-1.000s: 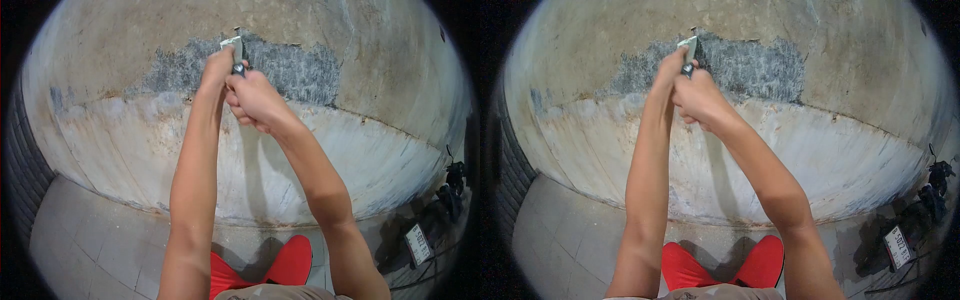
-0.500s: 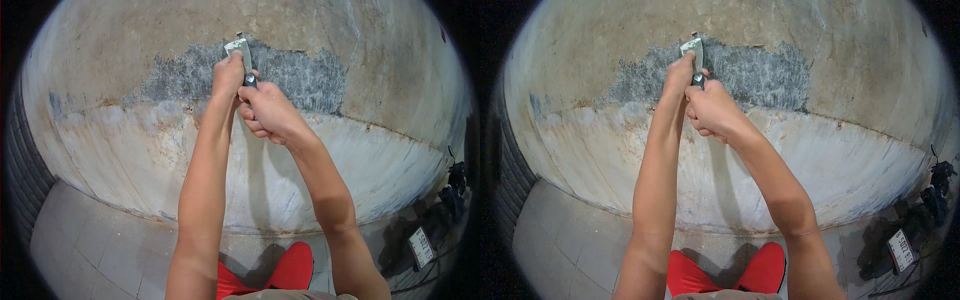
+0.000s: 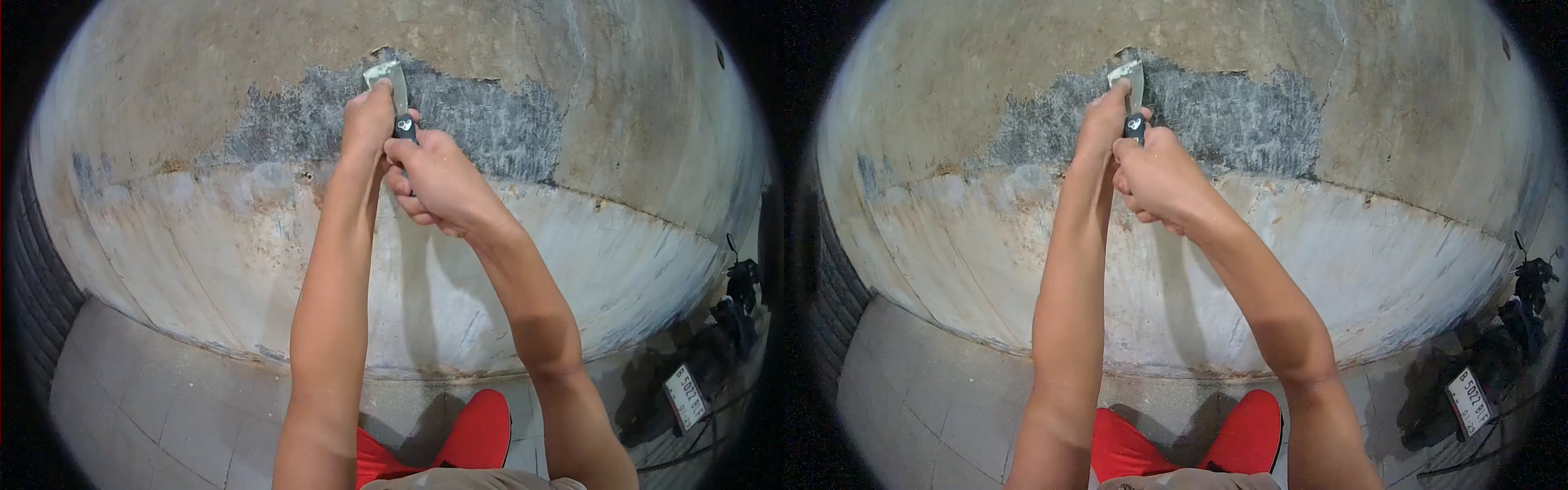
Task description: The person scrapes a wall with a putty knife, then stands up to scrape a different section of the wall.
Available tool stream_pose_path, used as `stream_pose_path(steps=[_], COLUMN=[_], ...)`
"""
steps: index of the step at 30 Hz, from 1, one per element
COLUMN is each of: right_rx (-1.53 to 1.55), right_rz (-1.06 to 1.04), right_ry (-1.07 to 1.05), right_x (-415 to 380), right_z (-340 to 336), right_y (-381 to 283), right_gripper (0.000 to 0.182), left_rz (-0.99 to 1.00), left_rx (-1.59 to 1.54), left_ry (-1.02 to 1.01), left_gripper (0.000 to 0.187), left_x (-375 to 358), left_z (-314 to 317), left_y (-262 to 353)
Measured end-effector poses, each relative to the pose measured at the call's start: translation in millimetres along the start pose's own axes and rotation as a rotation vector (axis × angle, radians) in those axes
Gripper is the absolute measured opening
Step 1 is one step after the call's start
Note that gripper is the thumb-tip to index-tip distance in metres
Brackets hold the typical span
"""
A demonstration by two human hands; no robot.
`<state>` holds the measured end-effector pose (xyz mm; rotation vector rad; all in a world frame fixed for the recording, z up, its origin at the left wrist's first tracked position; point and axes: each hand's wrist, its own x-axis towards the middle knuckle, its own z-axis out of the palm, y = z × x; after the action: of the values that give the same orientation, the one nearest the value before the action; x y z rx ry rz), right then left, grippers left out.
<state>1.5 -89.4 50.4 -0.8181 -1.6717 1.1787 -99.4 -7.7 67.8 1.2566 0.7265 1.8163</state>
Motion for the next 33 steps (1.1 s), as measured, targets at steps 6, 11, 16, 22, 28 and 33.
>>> stream_pose_path(steps=[6,11,16,22,28,33], right_rx=[0.035,-0.056,-0.157,-0.173,-0.157,-0.518], right_rz=[-0.059,0.008,0.011,-0.003,-0.080,0.471], right_ry=[0.007,-0.001,0.043,0.021,-0.048,-0.476], right_x=[12.6,13.6,3.4,18.6,-17.3,-140.0], right_z=[8.3,-0.4,7.2,4.0,4.1,-45.8], right_y=[0.4,-0.7,-8.8,-27.6,56.5,301.2], right_gripper=[0.023,0.027,0.031,0.032,0.024,0.036], left_rz=[0.097,0.058,0.002,0.059,-0.076,-0.837], left_rx=[0.033,0.065,0.009,0.055,0.062,0.135], left_ry=[-0.004,-0.004,0.038,0.035,-0.050,-0.528], left_gripper=[0.037,0.036,0.038,0.037,0.037,0.048], left_x=[12.2,7.7,5.6,23.9,-36.9,-231.1], left_z=[-6.4,-4.4,-5.8,-4.8,-47.9,-280.3], left_y=[6.9,6.2,7.2,26.0,-48.3,-356.0])
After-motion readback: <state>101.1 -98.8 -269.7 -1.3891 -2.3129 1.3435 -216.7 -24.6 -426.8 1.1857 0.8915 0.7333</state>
